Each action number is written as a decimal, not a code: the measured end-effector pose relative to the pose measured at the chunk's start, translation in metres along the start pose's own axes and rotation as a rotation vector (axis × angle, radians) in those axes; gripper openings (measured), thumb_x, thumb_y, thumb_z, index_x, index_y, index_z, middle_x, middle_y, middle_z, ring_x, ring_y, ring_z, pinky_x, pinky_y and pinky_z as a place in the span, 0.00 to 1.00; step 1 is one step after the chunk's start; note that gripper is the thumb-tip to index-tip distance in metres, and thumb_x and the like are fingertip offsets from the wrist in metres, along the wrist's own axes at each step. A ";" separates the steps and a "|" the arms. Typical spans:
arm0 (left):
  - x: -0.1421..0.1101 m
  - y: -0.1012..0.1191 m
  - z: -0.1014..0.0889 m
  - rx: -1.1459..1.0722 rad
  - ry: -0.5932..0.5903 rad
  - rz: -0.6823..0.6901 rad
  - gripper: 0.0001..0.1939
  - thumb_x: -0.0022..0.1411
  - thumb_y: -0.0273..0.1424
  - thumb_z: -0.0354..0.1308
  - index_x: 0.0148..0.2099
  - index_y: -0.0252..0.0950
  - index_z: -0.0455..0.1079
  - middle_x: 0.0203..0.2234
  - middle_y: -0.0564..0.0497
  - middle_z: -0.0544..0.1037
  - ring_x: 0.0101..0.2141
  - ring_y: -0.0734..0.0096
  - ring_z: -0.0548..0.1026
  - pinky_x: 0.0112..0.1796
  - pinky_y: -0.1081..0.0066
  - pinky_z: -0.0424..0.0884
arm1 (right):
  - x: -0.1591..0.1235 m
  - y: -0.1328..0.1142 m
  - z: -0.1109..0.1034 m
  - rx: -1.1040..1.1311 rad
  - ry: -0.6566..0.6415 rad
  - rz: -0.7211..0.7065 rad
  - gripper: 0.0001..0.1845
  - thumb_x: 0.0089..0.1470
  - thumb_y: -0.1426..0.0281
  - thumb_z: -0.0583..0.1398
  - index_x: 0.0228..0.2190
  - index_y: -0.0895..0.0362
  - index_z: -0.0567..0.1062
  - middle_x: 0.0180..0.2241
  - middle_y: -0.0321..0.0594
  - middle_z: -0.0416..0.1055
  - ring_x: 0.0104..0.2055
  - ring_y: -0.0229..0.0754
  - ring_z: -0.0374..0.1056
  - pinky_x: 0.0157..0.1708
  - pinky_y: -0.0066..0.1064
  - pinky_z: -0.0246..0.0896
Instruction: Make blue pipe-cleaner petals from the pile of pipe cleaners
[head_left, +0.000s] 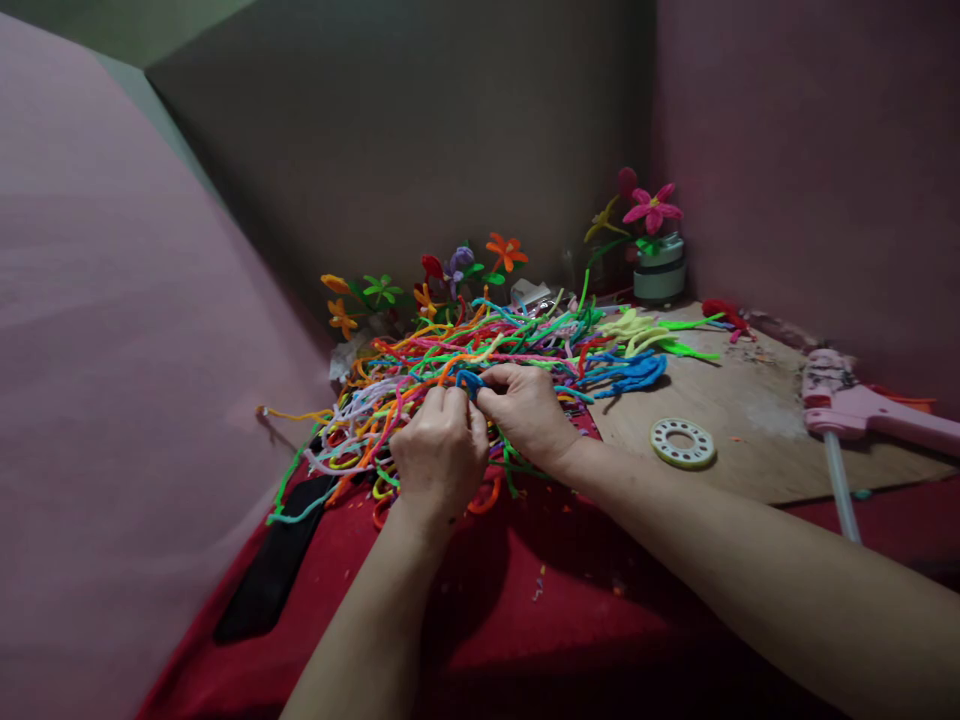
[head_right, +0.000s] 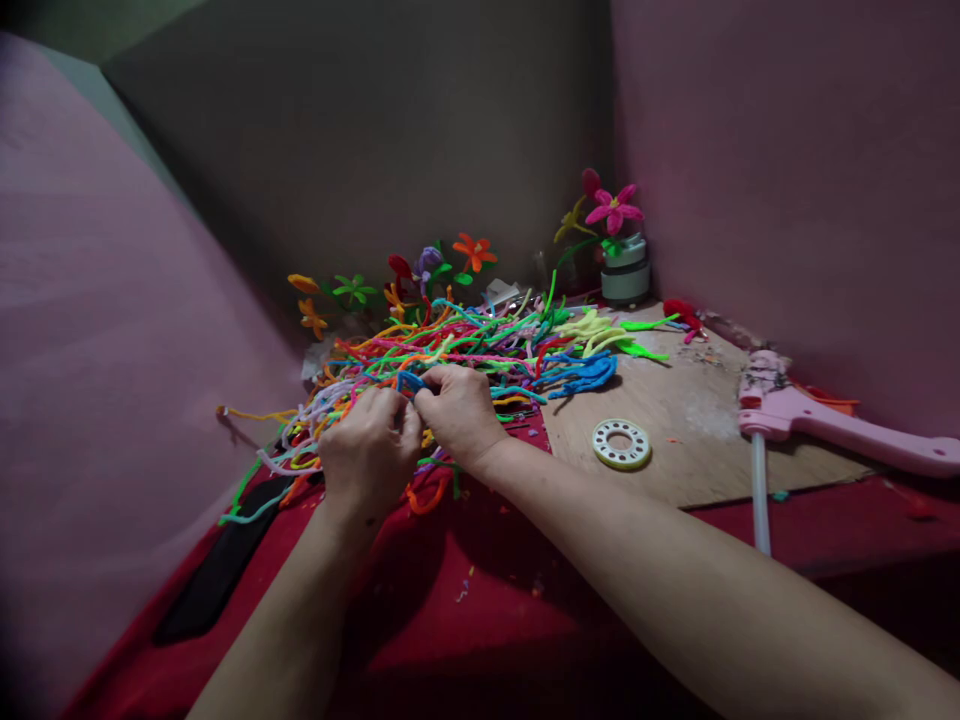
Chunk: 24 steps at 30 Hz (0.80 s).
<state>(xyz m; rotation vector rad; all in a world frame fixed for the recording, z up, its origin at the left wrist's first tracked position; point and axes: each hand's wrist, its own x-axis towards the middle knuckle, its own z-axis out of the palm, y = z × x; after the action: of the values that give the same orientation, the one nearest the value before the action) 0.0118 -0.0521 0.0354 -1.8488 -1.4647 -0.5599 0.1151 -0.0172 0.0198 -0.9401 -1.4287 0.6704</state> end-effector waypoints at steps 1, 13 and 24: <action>0.000 0.000 0.000 0.006 0.002 0.001 0.10 0.59 0.32 0.47 0.30 0.36 0.67 0.26 0.50 0.73 0.25 0.70 0.69 0.23 0.71 0.52 | 0.000 0.000 0.000 -0.002 0.000 -0.001 0.09 0.43 0.76 0.56 0.22 0.63 0.77 0.20 0.36 0.69 0.23 0.33 0.59 0.25 0.24 0.52; -0.001 0.000 -0.001 0.003 -0.030 0.025 0.10 0.59 0.32 0.47 0.30 0.36 0.66 0.26 0.49 0.73 0.24 0.70 0.70 0.23 0.70 0.52 | 0.000 -0.003 -0.004 -0.026 -0.068 -0.020 0.10 0.44 0.77 0.55 0.21 0.60 0.76 0.21 0.35 0.70 0.26 0.34 0.61 0.28 0.24 0.54; 0.000 -0.006 0.004 -0.168 -0.105 0.071 0.10 0.61 0.28 0.45 0.34 0.34 0.68 0.30 0.46 0.71 0.29 0.68 0.70 0.29 0.71 0.62 | 0.004 0.003 -0.004 0.102 -0.092 0.041 0.09 0.42 0.76 0.55 0.21 0.60 0.76 0.19 0.34 0.68 0.24 0.34 0.62 0.26 0.24 0.55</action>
<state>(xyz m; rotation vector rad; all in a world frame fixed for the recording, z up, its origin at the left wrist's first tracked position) 0.0053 -0.0478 0.0345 -2.0803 -1.4505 -0.5739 0.1194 -0.0126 0.0204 -0.8699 -1.4452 0.8187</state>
